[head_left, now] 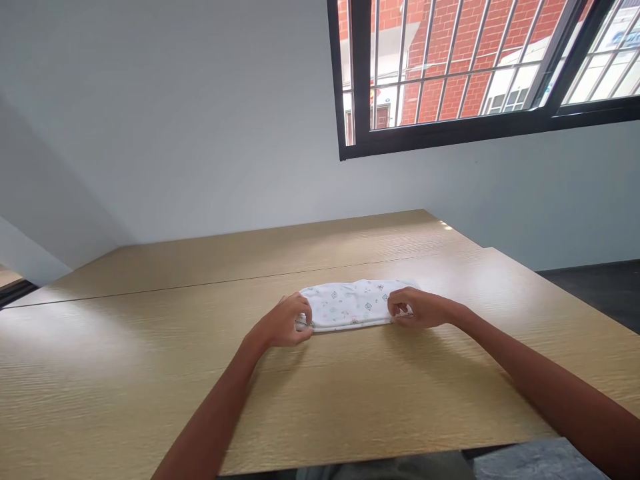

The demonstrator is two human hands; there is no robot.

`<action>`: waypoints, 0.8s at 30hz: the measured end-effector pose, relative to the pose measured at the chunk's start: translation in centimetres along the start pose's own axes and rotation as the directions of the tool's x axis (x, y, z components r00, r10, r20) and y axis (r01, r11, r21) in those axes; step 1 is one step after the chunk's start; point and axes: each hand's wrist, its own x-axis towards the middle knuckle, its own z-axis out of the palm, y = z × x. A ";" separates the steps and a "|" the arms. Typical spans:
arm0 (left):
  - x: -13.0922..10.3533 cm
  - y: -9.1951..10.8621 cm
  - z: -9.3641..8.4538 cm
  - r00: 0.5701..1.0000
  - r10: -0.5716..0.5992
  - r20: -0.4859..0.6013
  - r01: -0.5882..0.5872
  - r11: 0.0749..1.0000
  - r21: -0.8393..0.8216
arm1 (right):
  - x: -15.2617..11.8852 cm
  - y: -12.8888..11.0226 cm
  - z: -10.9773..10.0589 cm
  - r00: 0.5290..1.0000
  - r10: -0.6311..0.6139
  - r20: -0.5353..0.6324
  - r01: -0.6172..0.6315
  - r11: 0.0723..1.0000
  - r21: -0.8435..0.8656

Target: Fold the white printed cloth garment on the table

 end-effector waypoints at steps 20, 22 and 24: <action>0.0 0.1 -1.0 0.998 -0.032 -0.052 0.032 0.999 -0.002 | 0.0 -0.2 -1.0 0.996 -0.078 -0.039 0.082 0.990 0.111; 0.2 0.6 -0.3 0.998 -0.020 -0.067 0.021 1.000 0.011 | 0.1 -0.5 -0.8 0.986 -0.076 -0.150 0.088 0.993 0.072; 0.6 1.2 0.9 0.996 0.038 -0.087 -0.036 0.999 0.020 | -0.5 -1.0 -0.8 0.929 -0.067 -0.363 0.074 0.997 0.007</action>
